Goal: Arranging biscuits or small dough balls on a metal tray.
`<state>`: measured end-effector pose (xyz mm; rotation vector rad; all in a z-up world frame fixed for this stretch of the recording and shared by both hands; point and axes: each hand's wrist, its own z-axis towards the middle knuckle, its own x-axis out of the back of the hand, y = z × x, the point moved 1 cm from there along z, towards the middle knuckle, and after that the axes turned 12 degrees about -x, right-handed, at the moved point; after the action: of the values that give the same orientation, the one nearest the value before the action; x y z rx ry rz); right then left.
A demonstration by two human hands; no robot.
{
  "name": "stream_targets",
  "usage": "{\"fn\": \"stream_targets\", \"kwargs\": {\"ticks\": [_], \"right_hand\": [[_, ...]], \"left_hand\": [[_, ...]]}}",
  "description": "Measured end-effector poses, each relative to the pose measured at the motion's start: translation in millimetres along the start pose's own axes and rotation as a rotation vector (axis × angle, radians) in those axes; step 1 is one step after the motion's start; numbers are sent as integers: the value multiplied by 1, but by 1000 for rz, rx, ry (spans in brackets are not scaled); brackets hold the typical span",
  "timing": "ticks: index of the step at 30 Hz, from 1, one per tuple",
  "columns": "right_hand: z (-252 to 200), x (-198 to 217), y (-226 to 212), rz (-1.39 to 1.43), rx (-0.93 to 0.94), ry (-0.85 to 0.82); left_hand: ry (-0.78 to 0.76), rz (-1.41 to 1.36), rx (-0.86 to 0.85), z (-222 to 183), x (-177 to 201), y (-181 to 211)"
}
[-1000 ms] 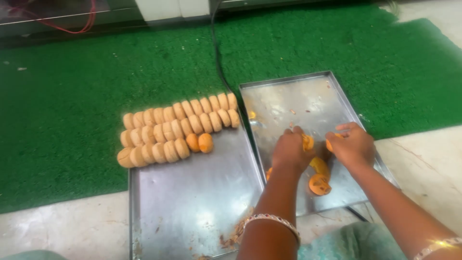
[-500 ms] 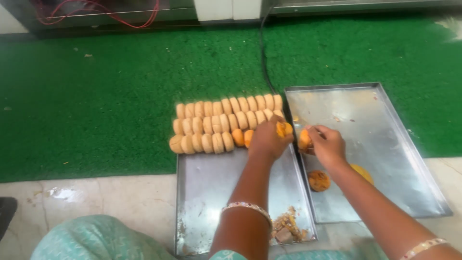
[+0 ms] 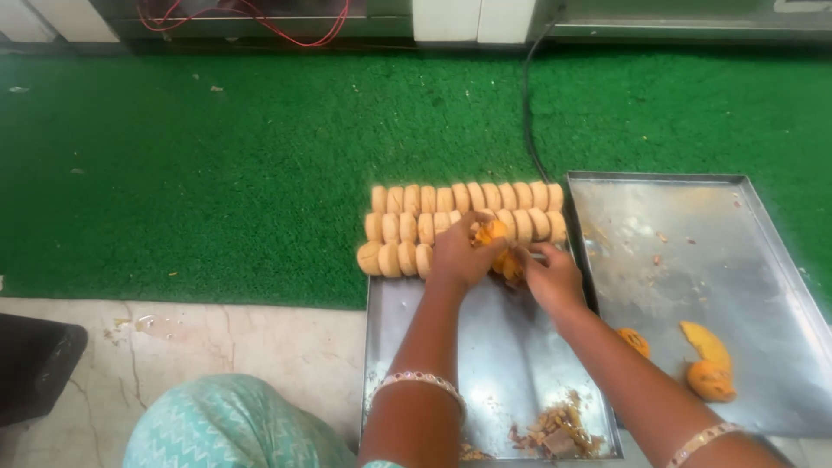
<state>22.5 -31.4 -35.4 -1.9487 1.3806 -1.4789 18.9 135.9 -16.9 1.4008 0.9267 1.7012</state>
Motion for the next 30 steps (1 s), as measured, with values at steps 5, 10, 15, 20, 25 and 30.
{"fn": "stream_targets", "kwargs": {"ticks": [5,10,15,20,25,30], "right_hand": [[-11,-3,-4,-44,-42,28],[8,-6,10,-25,-26,31],[33,-10,23,-109,201,86],[16,-5,9,-173,170,80],[17,-3,15,-145,191,91],[4,5,5,-89,160,136]], "left_hand": [[-15,-41,11,-4,3,0],[-12,-58,-12,-5,1,-2],[-25,-36,-62,-5,-4,2],[-48,-76,-53,-8,-3,17],[-58,-52,-35,-10,-3,27],[-35,-38,-78,-12,-6,24]]}}
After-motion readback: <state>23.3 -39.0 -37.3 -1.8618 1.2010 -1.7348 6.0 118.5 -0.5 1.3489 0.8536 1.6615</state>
